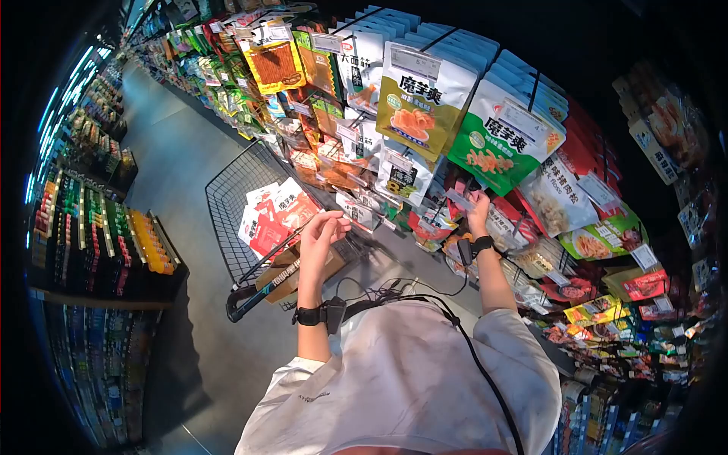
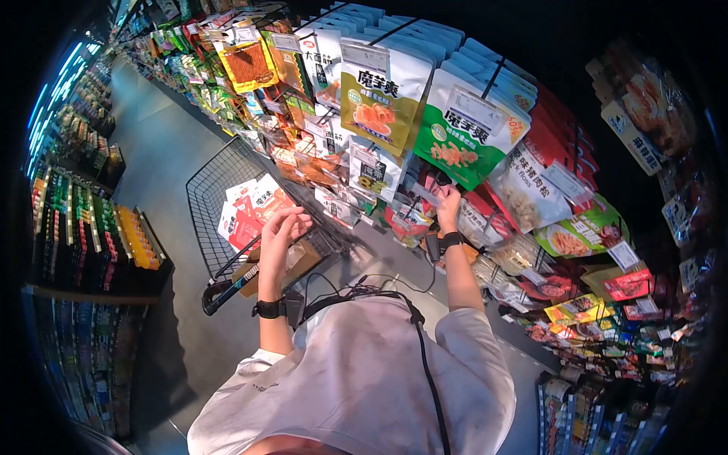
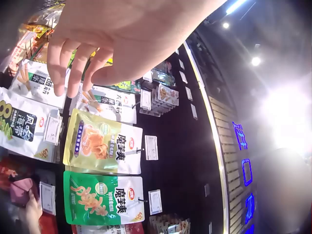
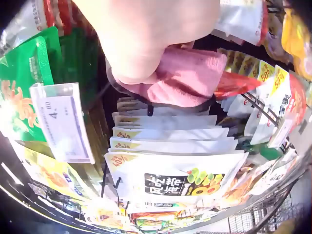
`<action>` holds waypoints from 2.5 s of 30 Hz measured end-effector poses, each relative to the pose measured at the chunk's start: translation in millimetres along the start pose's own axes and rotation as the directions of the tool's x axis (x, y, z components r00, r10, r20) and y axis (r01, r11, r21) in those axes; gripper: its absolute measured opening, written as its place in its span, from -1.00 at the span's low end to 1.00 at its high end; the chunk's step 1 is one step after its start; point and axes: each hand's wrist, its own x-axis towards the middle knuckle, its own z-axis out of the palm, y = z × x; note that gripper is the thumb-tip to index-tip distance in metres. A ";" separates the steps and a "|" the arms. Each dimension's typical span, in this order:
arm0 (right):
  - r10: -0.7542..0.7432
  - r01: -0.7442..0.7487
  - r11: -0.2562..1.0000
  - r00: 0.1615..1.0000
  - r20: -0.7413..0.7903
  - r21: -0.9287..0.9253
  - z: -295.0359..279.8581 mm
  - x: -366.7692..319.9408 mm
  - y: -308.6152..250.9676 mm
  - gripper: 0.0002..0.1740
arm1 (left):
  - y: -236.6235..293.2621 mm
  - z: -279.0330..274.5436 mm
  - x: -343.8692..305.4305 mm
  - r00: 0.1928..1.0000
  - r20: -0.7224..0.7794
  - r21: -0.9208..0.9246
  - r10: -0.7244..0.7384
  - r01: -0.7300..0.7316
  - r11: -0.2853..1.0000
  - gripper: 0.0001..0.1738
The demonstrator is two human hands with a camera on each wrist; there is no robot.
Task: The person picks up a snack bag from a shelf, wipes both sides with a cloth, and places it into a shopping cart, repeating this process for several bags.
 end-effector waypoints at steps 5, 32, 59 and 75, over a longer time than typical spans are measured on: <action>0.029 -0.028 1.000 0.999 -0.017 0.010 -11.3 -47.5 -12.8 -0.89 | -10.0 -14.4 -6.6 0.995 0.096 -0.046 -0.021 0.026 0.999 -0.70; -0.126 0.059 0.960 0.964 0.235 0.274 -14.6 -235.3 -291.2 -0.57 | -36.8 -11.2 -100.1 0.930 0.355 -0.138 0.100 -0.054 0.989 -0.53; -0.465 0.381 0.885 0.696 0.548 0.267 -102.8 -239.8 -287.4 -0.23 | -20.6 106.4 -189.6 0.996 0.076 -0.417 0.049 -0.013 0.909 -0.27; -0.699 0.790 0.604 0.463 0.545 0.103 -56.0 -292.9 -314.6 -0.13 | 0.1 16.2 -130.2 0.984 -0.170 -0.659 0.058 -0.157 0.735 -0.33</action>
